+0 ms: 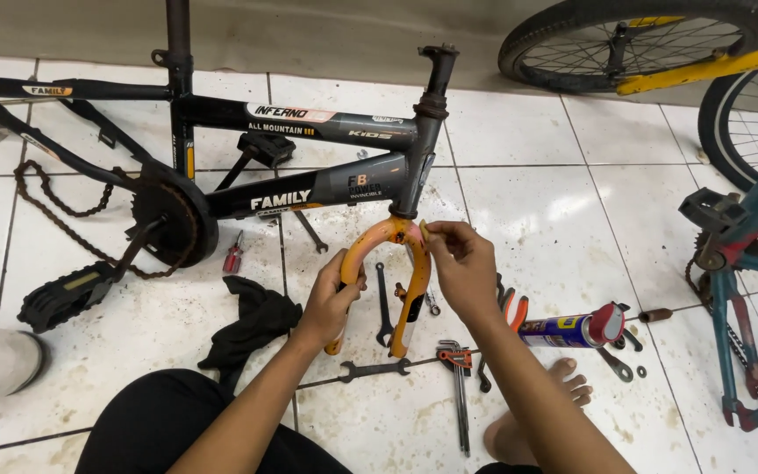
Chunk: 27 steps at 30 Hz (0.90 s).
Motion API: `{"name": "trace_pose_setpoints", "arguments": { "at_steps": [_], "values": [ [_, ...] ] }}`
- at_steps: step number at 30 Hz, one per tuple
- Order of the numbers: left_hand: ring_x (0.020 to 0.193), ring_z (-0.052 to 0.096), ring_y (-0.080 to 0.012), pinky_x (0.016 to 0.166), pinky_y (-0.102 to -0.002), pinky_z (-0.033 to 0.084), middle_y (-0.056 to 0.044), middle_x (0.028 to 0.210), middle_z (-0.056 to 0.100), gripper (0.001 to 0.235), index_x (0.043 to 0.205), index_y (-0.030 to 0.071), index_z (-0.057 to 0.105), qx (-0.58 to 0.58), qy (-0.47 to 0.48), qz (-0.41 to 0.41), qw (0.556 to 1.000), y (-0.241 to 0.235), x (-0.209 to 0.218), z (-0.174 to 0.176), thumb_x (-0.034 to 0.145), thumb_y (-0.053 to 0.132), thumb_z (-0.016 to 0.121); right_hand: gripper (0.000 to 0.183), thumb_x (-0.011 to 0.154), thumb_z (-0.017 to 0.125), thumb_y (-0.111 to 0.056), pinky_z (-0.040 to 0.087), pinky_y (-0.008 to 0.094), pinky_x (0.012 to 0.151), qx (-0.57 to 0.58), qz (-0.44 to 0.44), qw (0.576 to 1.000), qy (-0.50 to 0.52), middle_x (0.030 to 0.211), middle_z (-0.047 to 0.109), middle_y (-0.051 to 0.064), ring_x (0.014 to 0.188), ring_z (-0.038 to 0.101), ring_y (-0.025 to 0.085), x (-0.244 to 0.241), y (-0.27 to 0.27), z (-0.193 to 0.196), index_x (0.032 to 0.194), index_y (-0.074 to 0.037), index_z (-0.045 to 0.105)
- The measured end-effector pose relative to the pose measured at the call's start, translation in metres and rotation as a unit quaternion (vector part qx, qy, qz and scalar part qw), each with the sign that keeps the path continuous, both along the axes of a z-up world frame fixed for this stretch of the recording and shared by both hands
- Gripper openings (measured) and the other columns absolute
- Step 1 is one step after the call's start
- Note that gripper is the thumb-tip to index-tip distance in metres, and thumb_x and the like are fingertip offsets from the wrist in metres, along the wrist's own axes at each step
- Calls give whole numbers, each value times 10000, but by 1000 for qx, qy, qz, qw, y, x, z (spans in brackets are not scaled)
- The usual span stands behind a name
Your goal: The person scrubs the black bicycle frame and the orange front fork with a yellow sponge, then wipes the components dry with a black cloth. The person is sitting on the floor in a room with other bicycles and tools visible.
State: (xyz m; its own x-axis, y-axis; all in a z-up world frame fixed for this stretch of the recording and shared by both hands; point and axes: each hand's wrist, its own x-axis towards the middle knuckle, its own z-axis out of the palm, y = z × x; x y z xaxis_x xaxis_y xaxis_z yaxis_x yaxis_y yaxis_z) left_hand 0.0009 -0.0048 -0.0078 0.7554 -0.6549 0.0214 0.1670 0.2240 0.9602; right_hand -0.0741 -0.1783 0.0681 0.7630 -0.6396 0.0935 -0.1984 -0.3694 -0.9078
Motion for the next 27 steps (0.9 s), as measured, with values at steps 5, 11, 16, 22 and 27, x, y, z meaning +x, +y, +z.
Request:
{"name": "trace_pose_setpoints", "arguments": {
  "at_steps": [5,11,16,22,27],
  "values": [
    [803,487,-193,756,-347,461,-28,754,459,151,911,52,526,9,3,-1,1000,1,0,7,767,30,486,234,923,585,-7,555,395,863,6,11,999,47,901,727,169,898,706,244,-14,-8,-15,1079,31,756],
    [797,483,-183,785,-353,475,-13,756,448,146,899,66,520,2,9,1,1000,2,-1,2,755,48,501,212,908,617,44,568,422,874,-72,55,996,-11,943,723,204,938,730,311,2,7,16,1076,42,747],
    [797,497,-194,787,-367,480,-29,753,465,142,899,53,530,6,-5,3,1000,0,0,0,759,61,508,195,927,640,40,577,392,852,-89,64,992,-56,957,706,176,920,715,269,-7,4,4,1091,50,745],
    [785,534,-177,753,-345,477,-37,740,532,68,887,55,540,42,-28,17,999,1,1,7,830,30,512,218,865,662,-40,568,354,735,21,-33,995,87,830,749,122,790,690,164,-28,-4,-34,1033,1,794],
    [767,523,-182,715,-336,452,-61,743,541,81,892,41,556,43,-26,4,999,4,5,8,815,60,570,195,893,646,68,588,345,779,-42,36,995,-84,928,724,160,844,709,200,-10,2,-2,1045,39,765]
  ]
}}
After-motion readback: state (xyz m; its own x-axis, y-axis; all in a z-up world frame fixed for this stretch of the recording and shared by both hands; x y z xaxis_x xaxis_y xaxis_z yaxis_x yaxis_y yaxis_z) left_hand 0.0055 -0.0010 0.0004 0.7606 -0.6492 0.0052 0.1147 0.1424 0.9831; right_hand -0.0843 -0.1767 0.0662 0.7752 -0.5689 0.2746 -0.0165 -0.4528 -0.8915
